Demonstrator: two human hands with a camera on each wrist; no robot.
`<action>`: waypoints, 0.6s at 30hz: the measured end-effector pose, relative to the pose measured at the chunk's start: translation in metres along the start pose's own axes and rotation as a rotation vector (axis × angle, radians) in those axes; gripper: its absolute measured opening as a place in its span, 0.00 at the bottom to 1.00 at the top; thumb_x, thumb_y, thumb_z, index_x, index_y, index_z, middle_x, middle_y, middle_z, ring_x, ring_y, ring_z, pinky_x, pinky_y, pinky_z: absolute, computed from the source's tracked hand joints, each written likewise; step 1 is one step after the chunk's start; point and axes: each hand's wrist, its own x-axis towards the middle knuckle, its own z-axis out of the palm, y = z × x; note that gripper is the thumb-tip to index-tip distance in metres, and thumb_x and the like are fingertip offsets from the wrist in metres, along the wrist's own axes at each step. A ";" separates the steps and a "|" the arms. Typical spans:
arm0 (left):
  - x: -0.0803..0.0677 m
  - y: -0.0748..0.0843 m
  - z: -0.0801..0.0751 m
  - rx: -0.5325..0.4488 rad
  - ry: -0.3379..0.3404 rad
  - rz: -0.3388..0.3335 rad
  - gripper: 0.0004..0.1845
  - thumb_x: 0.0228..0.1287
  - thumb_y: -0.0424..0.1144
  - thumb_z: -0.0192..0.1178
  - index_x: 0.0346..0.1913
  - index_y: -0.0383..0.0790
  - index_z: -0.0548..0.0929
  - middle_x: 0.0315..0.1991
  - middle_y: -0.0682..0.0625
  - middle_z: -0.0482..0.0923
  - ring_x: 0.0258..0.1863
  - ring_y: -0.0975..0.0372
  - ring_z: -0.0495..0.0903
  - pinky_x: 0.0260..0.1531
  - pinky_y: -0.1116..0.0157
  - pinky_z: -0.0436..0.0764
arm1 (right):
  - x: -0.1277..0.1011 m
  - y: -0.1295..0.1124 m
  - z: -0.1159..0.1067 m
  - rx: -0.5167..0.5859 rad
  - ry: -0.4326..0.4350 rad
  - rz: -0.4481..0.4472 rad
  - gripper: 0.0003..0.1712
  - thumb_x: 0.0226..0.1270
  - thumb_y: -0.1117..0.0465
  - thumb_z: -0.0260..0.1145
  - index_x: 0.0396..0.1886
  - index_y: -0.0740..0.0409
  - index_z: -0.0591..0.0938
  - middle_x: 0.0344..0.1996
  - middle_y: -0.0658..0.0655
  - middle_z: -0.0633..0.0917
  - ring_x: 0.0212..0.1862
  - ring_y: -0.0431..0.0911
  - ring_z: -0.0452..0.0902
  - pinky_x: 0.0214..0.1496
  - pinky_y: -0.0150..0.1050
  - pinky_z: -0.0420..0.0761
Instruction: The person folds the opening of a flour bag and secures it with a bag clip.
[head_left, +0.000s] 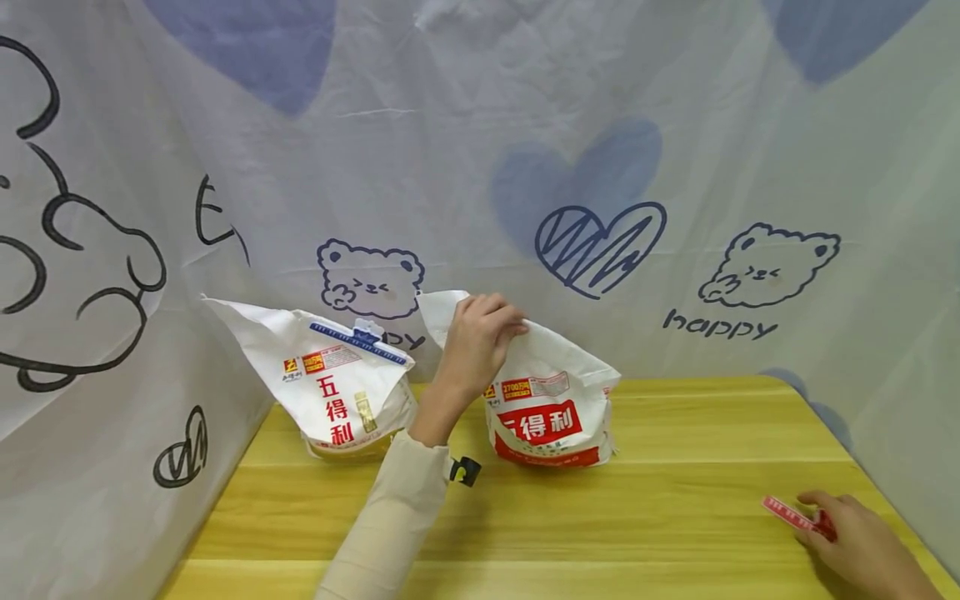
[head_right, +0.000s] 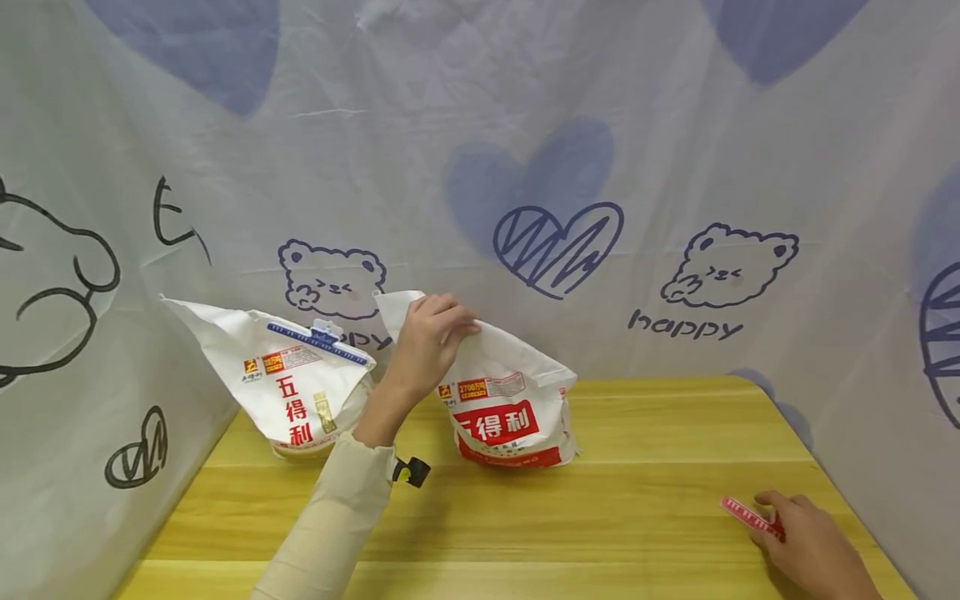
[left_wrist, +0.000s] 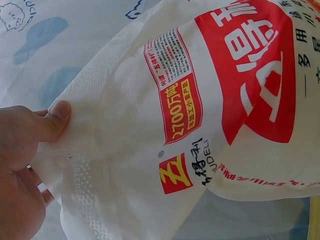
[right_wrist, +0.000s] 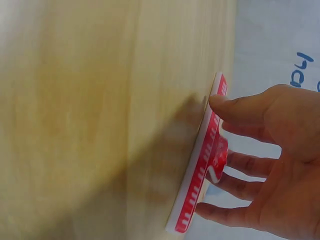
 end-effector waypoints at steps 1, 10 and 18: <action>0.000 0.000 0.000 -0.003 0.001 -0.003 0.04 0.67 0.38 0.68 0.41 0.42 0.89 0.38 0.52 0.83 0.42 0.58 0.79 0.60 0.53 0.71 | 0.000 0.002 0.000 0.000 -0.004 0.007 0.28 0.59 0.61 0.77 0.51 0.77 0.78 0.28 0.54 0.76 0.30 0.49 0.67 0.32 0.46 0.73; -0.002 -0.001 -0.001 -0.017 -0.001 -0.009 0.05 0.67 0.36 0.67 0.43 0.41 0.89 0.38 0.51 0.83 0.42 0.57 0.79 0.61 0.53 0.71 | 0.000 0.021 0.003 0.009 -0.012 0.045 0.30 0.54 0.59 0.80 0.45 0.79 0.78 0.31 0.60 0.82 0.32 0.51 0.73 0.38 0.57 0.81; -0.002 -0.002 -0.001 -0.026 0.006 0.002 0.04 0.68 0.34 0.67 0.42 0.41 0.89 0.38 0.52 0.83 0.41 0.57 0.79 0.59 0.54 0.72 | 0.001 0.021 -0.001 0.038 0.002 0.027 0.16 0.56 0.68 0.77 0.38 0.71 0.79 0.26 0.51 0.79 0.29 0.47 0.71 0.32 0.48 0.78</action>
